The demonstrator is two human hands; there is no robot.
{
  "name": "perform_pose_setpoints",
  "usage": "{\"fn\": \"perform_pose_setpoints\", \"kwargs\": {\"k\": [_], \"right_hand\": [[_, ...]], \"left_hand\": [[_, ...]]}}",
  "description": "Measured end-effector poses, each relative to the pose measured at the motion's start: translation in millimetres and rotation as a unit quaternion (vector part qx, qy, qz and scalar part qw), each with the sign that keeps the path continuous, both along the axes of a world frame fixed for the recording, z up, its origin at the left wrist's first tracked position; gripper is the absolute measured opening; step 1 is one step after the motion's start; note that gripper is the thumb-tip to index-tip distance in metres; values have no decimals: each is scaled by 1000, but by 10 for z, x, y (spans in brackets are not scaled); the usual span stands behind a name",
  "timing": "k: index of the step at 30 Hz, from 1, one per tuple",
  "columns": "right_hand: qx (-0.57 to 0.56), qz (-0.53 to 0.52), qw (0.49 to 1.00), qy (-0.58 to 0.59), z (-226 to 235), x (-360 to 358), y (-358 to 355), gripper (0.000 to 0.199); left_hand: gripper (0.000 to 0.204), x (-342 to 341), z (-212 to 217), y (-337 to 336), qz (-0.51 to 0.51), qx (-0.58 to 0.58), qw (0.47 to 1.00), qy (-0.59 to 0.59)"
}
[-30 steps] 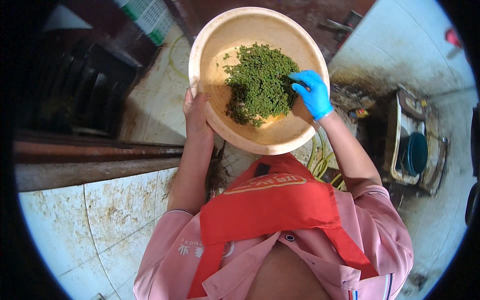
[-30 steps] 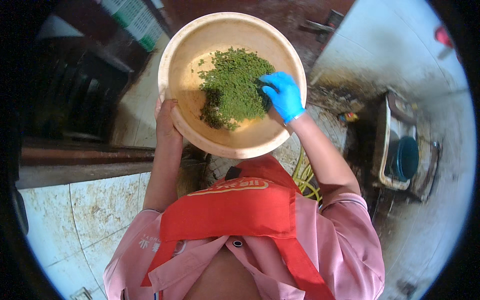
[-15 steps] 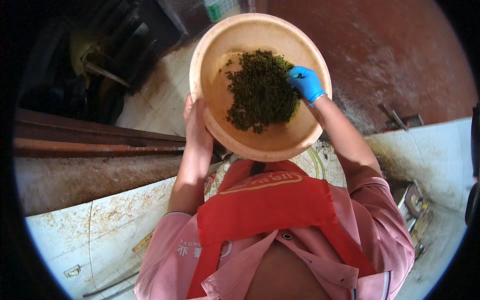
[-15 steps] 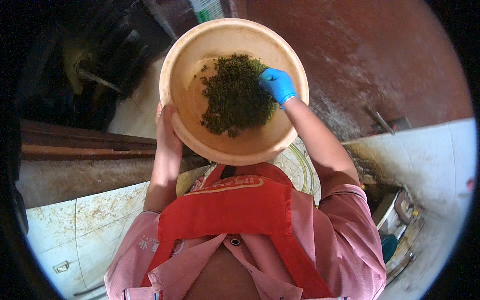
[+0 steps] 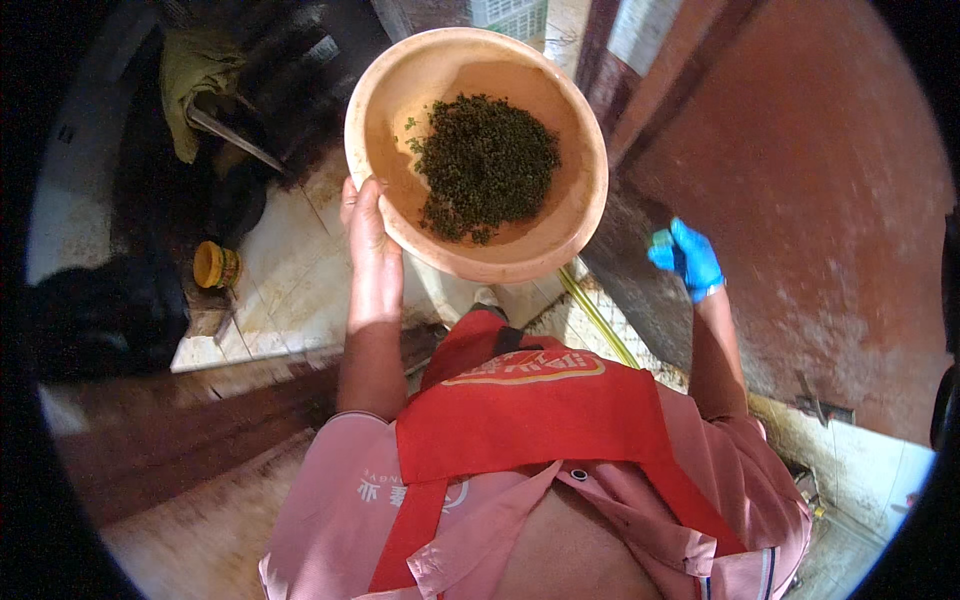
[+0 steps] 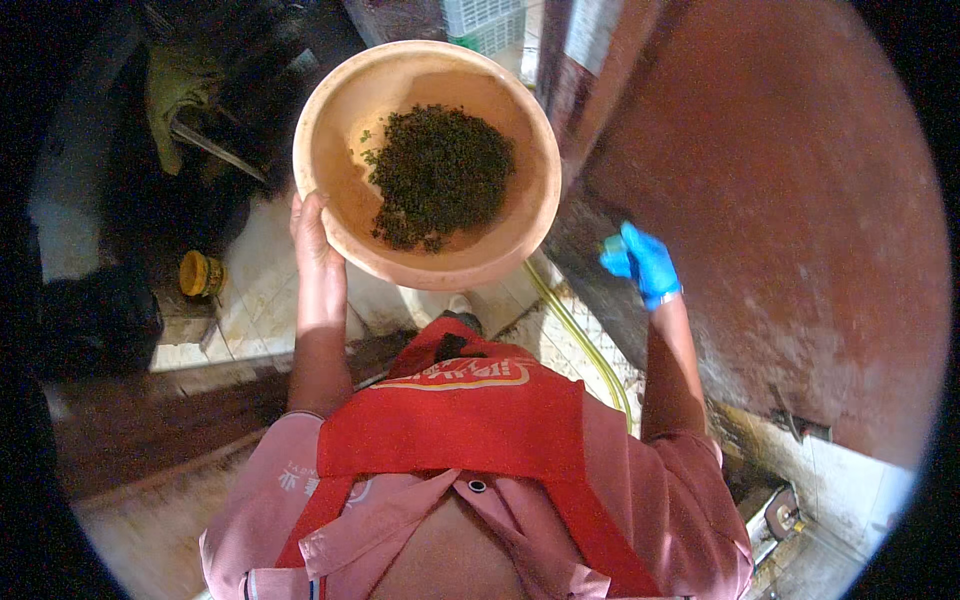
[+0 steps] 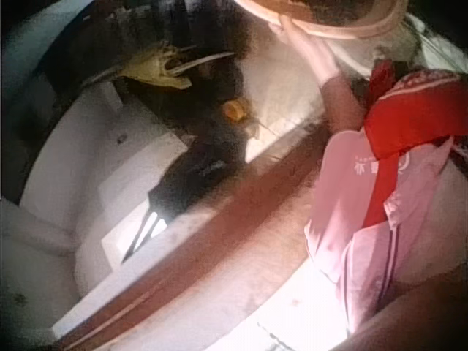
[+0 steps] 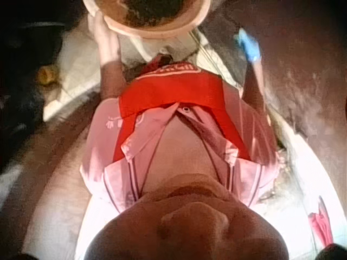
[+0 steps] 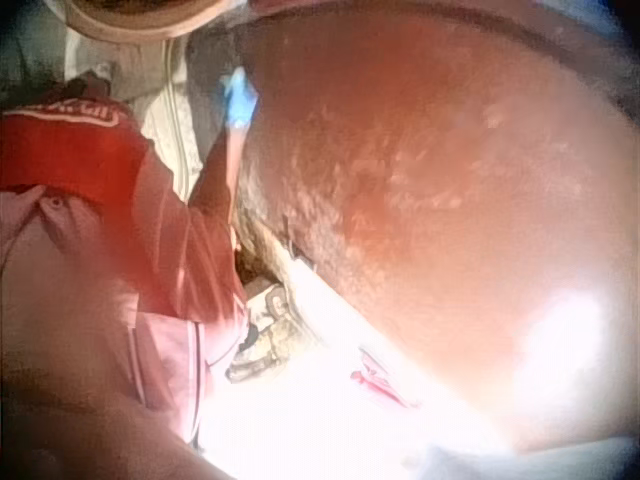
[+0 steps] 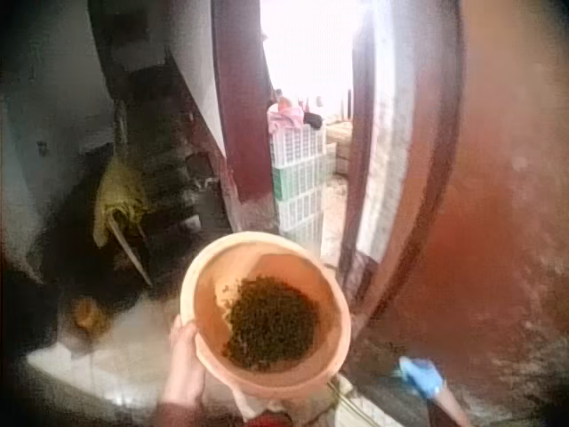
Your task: The person carries a basin of dark liquid, pours it into a sink, and then uses a strainer to scoop green plant material from a tank into the basin. They carry the basin and red buckets outside, where they use scissors to cut open large white sacks and remove smaller plastic bags of green material.
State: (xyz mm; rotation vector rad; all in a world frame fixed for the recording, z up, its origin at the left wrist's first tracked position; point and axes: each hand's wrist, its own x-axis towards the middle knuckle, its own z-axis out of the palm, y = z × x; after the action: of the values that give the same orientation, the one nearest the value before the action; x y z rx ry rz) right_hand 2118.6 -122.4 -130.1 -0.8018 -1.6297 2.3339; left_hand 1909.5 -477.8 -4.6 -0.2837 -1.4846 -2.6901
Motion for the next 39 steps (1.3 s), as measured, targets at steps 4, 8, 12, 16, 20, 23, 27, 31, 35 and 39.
{"fn": "perform_pose_setpoints", "kwargs": {"k": [4,8,12,16,20,23,27,31,35,39], "right_hand": [[427,-10,856,-292,-1449,1494,564,36],[388,125,740,-535,-2427,2842,636,36],[372,180,715,-564,-2600,3036,580,41],[517,151,765,-353,-2006,1680,366,49],[380,44,917,116,-793,-7,-432,36],[-61,82,930,352,-125,-851,-675,48],[-242,205,826,465,583,-1053,-863,63],[-327,186,785,493,657,-1054,-919,62],[57,54,869,488,240,-1112,-793,34],[166,-203,915,307,-280,-191,-1020,30]], "left_hand": [[11,596,140,247,45,1,998,42],[16,459,107,290,53,-15,996,73],[16,451,270,315,66,10,997,42],[17,388,80,265,51,66,996,44],[21,156,14,-8,51,47,996,51],[24,30,-20,-86,46,17,997,54],[22,119,-136,-190,59,-6,997,43],[27,113,-125,-237,4,-17,997,72],[37,555,125,-225,39,-23,998,48],[42,1275,61,-522,-2,-49,997,51]]}}
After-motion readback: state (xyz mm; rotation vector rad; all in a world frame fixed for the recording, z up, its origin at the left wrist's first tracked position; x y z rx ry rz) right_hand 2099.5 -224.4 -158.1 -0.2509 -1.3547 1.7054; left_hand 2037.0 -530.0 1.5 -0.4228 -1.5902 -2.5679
